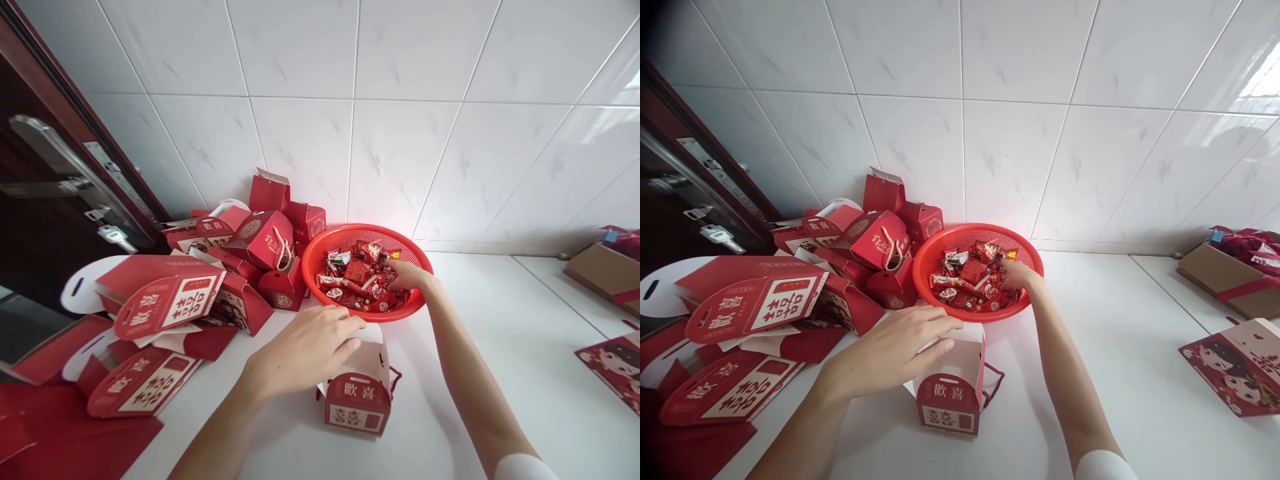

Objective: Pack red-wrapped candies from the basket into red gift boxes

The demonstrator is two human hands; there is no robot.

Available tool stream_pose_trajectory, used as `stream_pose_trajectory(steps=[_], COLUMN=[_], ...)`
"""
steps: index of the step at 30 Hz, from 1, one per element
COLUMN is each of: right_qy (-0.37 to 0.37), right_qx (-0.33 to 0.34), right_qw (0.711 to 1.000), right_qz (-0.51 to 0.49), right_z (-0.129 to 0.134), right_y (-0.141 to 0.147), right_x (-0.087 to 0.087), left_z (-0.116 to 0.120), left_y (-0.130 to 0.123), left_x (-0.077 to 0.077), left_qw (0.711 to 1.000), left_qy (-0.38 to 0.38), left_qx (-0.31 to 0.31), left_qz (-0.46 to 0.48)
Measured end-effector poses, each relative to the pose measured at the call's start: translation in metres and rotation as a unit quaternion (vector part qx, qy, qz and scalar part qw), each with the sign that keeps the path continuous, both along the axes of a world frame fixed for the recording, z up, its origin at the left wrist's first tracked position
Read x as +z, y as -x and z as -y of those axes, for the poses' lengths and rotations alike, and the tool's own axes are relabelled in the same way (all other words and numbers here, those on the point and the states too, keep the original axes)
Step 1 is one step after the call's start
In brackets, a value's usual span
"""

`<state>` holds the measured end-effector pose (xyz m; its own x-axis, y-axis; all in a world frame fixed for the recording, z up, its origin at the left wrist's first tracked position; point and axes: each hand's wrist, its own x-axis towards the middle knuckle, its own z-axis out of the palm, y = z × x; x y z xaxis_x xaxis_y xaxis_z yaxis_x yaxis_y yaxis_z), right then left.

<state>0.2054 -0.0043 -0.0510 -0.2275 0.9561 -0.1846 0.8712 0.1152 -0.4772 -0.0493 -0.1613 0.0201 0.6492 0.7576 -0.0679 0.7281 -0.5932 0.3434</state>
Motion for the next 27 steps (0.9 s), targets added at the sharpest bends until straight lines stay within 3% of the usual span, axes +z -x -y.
stream_pose_trajectory(steps=[8,15,22,24,27], right_qy=[0.033,-0.037,-0.095,-0.103,-0.117], right_qx=[0.11,0.085,0.016,0.001,-0.019], right_qw=[0.976,0.928,0.906,0.909,0.929], right_qz=[-0.182,-0.362,-0.412,-0.404,-0.35], right_z=[0.004,0.004,0.005,0.004,0.003], right_y=[-0.003,-0.009,-0.01,-0.009,-0.009], right_x=[0.002,-0.004,-0.007,-0.008,-0.01], left_z=[-0.005,-0.02,-0.076,-0.097,-0.13], left_y=[0.001,0.003,0.008,0.007,0.001], left_x=[0.0,-0.007,-0.032,-0.034,-0.035], left_qw=[1.0,0.996,0.961,0.956,0.961], left_qy=[0.014,0.026,-0.019,-0.019,-0.018], left_qx=[0.011,0.036,0.146,0.192,0.247], left_qz=[0.004,0.079,0.235,0.221,0.125])
